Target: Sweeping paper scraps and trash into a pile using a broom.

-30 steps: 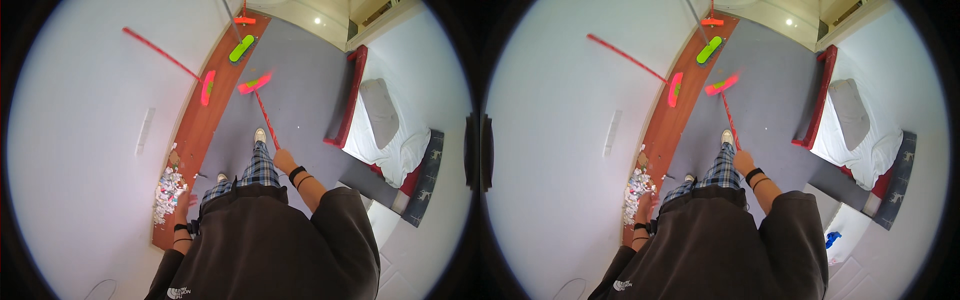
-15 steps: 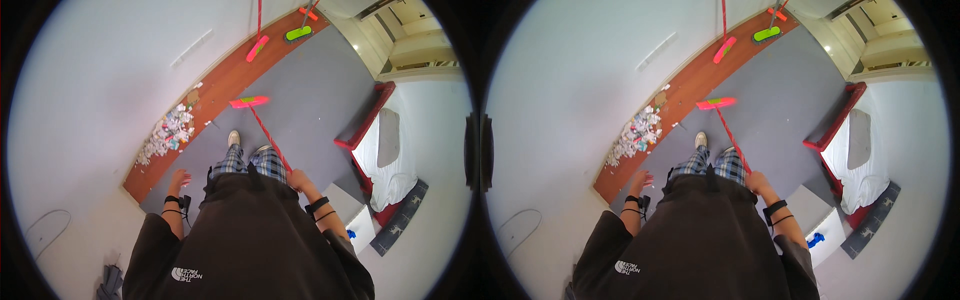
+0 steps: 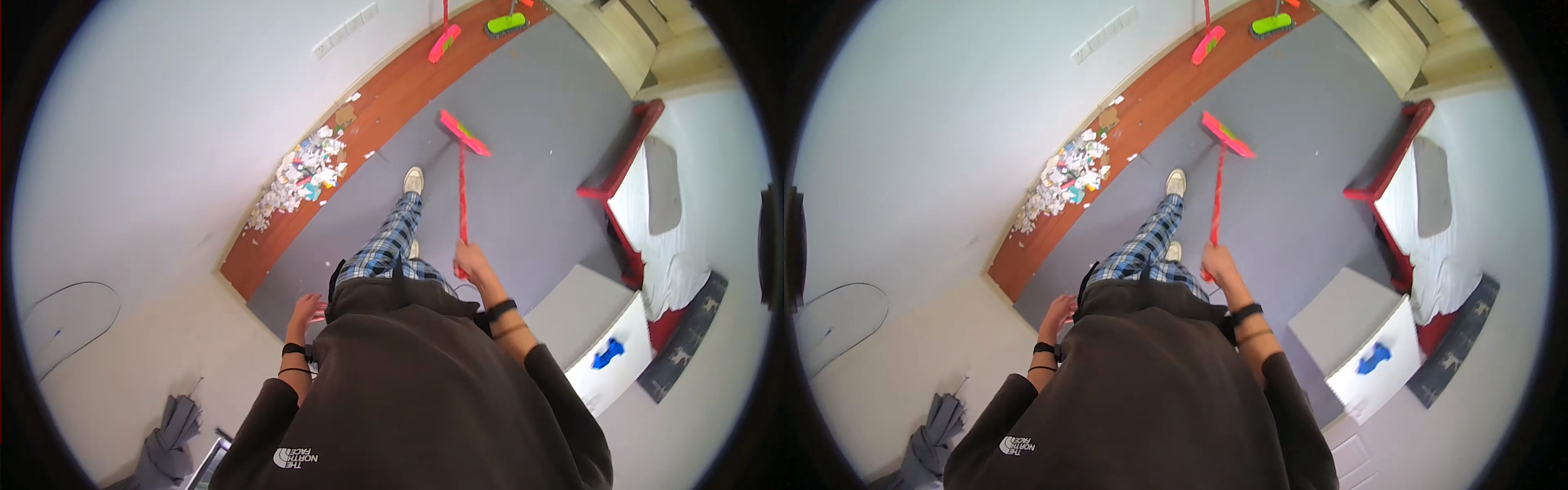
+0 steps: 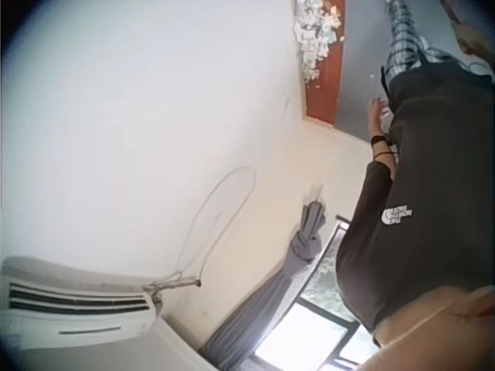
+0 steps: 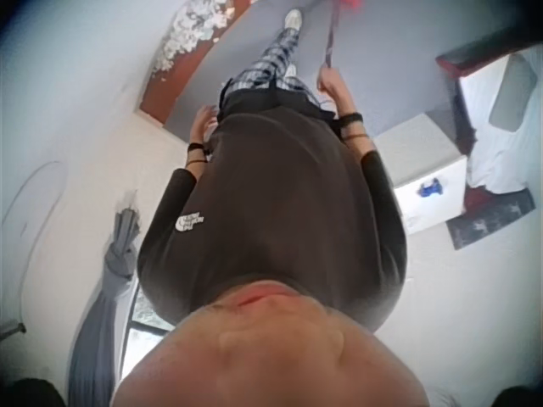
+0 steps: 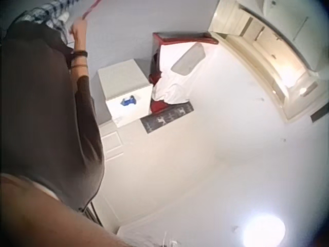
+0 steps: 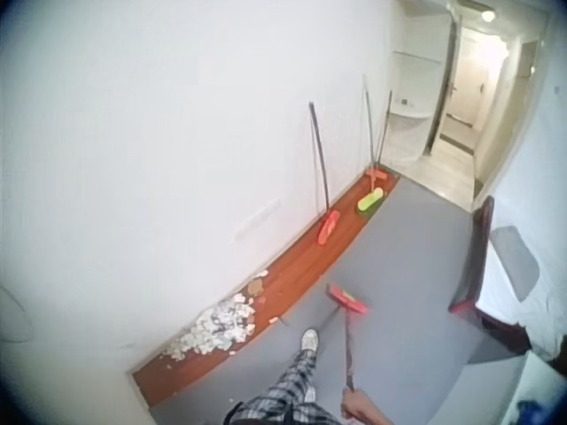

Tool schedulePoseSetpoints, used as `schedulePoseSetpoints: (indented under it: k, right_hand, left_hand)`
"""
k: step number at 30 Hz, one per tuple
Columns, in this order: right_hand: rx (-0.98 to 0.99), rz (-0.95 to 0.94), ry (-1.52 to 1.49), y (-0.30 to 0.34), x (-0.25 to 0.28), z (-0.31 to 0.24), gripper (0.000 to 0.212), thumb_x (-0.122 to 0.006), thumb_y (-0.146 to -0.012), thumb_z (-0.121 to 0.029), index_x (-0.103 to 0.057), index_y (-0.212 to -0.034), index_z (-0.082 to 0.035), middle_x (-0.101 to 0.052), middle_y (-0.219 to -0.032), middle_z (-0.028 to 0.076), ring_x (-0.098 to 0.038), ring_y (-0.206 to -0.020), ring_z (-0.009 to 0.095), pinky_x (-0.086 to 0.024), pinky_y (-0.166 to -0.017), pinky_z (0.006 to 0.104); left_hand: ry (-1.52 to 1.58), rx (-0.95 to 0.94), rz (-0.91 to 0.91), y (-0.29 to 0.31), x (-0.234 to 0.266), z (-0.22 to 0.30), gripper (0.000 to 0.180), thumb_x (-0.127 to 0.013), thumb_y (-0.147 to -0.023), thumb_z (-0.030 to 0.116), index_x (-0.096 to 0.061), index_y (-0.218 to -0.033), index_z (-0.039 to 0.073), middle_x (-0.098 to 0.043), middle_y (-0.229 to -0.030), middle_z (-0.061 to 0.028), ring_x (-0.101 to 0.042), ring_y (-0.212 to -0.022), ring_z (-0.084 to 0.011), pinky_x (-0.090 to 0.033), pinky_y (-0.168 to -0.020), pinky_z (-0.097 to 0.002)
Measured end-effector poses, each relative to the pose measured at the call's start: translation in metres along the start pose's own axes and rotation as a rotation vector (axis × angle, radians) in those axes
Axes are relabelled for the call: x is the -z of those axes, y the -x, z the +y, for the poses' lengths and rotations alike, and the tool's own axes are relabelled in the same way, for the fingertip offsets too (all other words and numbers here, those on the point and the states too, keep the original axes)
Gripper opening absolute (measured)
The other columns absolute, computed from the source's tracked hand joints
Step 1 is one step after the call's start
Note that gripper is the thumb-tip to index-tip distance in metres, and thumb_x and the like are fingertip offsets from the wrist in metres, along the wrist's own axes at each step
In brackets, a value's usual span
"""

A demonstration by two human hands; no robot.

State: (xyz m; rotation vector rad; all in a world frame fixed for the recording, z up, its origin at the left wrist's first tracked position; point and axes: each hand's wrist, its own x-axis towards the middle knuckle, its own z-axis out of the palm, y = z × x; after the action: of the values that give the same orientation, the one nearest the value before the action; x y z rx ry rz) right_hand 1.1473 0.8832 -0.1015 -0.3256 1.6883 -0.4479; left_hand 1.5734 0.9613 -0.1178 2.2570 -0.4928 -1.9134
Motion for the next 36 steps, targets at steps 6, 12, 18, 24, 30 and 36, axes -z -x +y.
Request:
schedulePoseSetpoints:
  k: [6,12,18,24,30,36]
  right_hand:
    - [-0.065,-0.17,-0.207,0.018,-0.078,0.01,0.03,-0.038,-0.089,-0.026,-0.043,-0.071,-0.002,-0.041,-0.049,0.004,-0.038,-0.032,0.014,-0.033,-0.03,0.0284]
    - [-0.358,-0.722,-1.056,0.086,-0.024,0.053,0.029,-0.043,-0.091,-0.031,-0.039,-0.073,-0.009,-0.029,-0.048,-0.007,-0.028,-0.033,0.002,-0.024,-0.029,0.0168]
    - [-0.036,-0.124,-0.388,0.196,-0.061,0.157,0.036,-0.047,-0.088,-0.036,-0.045,-0.07,-0.005,-0.039,-0.048,-0.003,-0.032,-0.032,0.005,-0.028,-0.029,0.0214]
    - [-0.142,0.254,-0.195,0.263,-0.123,0.267,0.042,-0.048,-0.085,-0.037,-0.049,-0.065,0.0,-0.047,-0.05,0.003,-0.042,-0.033,0.011,-0.033,-0.031,0.0257]
    - [-0.279,0.43,-0.423,0.329,-0.15,0.371,0.036,-0.047,-0.086,-0.032,-0.047,-0.064,-0.002,-0.044,-0.05,0.002,-0.038,-0.033,0.009,-0.03,-0.03,0.0246]
    - [-0.26,0.528,-0.833,0.352,-0.154,0.506,0.032,-0.047,-0.083,-0.023,-0.048,-0.065,0.002,-0.046,-0.051,0.007,-0.041,-0.035,0.015,-0.033,-0.032,0.0278]
  left_hand:
    - [0.085,0.078,0.113,0.041,0.065,-0.065,0.027,-0.047,-0.083,0.028,-0.051,-0.102,0.009,-0.061,-0.083,-0.0096,-0.06,-0.067,-0.0202,-0.049,-0.061,-0.0345]
    - [-0.004,0.025,0.023,0.039,0.113,-0.112,0.024,-0.047,-0.083,0.026,-0.051,-0.1,0.01,-0.061,-0.084,-0.0097,-0.061,-0.068,-0.0204,-0.049,-0.063,-0.0351]
    - [-0.161,-0.048,-0.034,0.014,0.118,-0.101,0.033,-0.045,-0.085,0.025,-0.047,-0.11,0.004,-0.059,-0.095,-0.0144,-0.061,-0.078,-0.0235,-0.05,-0.066,-0.0354]
    - [-0.289,-0.167,-0.22,-0.016,0.146,-0.104,0.04,-0.042,-0.087,0.026,-0.042,-0.118,0.0,-0.057,-0.1,-0.0175,-0.059,-0.087,-0.0255,-0.05,-0.07,-0.036]
    - [-0.317,-0.129,-0.225,-0.024,0.192,-0.163,0.042,-0.04,-0.088,0.027,-0.041,-0.119,-0.001,-0.057,-0.102,-0.0174,-0.059,-0.089,-0.0258,-0.05,-0.074,-0.0371]
    - [-0.42,0.034,-0.19,-0.01,0.215,-0.245,0.043,-0.04,-0.088,0.026,-0.039,-0.123,0.001,-0.055,-0.107,-0.0158,-0.058,-0.091,-0.0239,-0.05,-0.073,-0.0371]
